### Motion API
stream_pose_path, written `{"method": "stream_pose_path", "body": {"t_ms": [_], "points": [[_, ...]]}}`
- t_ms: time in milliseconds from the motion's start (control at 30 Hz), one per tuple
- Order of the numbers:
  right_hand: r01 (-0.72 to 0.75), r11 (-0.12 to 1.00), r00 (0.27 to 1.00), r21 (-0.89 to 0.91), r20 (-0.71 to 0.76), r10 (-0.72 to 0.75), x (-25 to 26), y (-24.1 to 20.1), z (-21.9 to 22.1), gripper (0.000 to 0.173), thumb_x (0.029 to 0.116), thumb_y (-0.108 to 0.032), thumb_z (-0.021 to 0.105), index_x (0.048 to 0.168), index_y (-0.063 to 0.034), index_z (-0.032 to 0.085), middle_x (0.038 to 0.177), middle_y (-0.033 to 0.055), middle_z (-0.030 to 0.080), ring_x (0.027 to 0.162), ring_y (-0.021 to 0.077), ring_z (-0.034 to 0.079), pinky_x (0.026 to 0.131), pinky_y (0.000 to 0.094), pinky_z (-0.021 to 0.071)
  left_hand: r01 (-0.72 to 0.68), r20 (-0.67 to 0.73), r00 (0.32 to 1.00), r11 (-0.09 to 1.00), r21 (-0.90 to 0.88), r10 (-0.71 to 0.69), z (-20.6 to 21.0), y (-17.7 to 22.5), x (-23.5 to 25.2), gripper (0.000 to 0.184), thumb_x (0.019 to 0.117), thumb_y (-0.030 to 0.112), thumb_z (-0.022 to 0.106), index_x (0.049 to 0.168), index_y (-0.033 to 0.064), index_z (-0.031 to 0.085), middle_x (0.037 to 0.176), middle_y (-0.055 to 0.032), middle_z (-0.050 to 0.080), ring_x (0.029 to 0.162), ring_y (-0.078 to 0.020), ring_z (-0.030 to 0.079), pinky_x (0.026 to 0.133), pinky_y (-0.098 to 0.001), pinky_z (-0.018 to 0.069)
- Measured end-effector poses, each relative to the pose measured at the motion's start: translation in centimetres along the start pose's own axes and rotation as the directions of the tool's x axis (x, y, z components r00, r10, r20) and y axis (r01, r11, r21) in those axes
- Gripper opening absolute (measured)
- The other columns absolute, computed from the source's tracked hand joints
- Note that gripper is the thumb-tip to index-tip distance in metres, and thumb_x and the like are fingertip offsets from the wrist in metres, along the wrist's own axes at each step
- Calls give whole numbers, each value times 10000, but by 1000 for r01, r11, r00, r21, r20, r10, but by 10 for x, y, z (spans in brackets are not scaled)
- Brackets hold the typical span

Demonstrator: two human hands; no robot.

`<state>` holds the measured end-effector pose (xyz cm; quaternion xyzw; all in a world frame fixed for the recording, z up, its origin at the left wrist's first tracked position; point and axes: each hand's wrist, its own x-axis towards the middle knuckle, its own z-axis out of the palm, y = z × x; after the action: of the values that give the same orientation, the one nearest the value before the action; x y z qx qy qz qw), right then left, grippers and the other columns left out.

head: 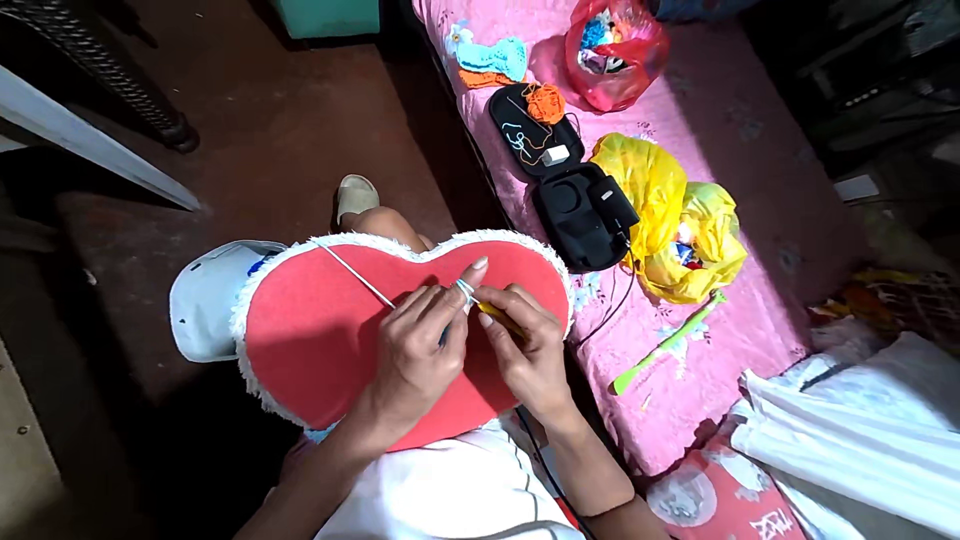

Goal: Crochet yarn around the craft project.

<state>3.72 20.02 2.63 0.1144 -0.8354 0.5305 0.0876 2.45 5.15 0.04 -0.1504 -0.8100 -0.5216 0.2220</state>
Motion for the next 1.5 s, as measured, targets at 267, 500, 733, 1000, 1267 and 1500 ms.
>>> {"method": "stream_pose_path", "body": {"t_ms": [267,500,733,1000,1267,1500], "points": [[-284,779,959,560,162,233,17,0,1,268,971,18,544,1196,30,690,944,25,692,621,-32,502,549,137,424,255,147,966,863,-437,-211,-25,-3,4,281,969,93,618,1220,28,726,1123,-7,754,990,-31,703,888,-203,580],[-298,737,953,607,146,265,16,5,0,270,963,21,556,1186,25,709,886,26,680,591,-34,477,524,135,401,497,442,822,833,-245,-360,-81,-28,22,158,954,250,653,857,163,743,775,95,726,723,9,690,683,-168,576],[-273,744,959,611,109,262,13,8,1,264,956,31,564,1176,48,709,913,40,681,603,-23,490,530,142,414,329,562,740,928,174,-368,-112,-36,24,337,905,476,636,712,202,669,594,132,532,533,35,488,499,-225,404],[-199,807,979,556,67,195,6,9,2,256,956,21,580,1166,34,724,949,23,673,674,-20,526,592,142,458,454,494,870,413,-789,-13,-86,-36,25,288,951,449,668,1023,205,804,1277,-40,699,1220,-210,631,1036,-366,510],[-135,901,991,412,37,131,1,7,2,270,947,30,579,1161,16,744,919,11,652,727,-18,543,640,132,471,360,244,931,801,-479,-272,-34,-3,22,732,810,-48,709,1498,68,488,1023,-22,732,884,-114,712,802,-241,599],[-175,880,984,440,56,168,2,10,-4,276,944,33,577,1176,15,726,983,19,652,719,-10,543,621,140,473,456,269,889,770,-446,-370,-28,5,23,770,791,-101,697,1510,28,455,886,-8,754,730,-62,699,676,-165,573]]}}
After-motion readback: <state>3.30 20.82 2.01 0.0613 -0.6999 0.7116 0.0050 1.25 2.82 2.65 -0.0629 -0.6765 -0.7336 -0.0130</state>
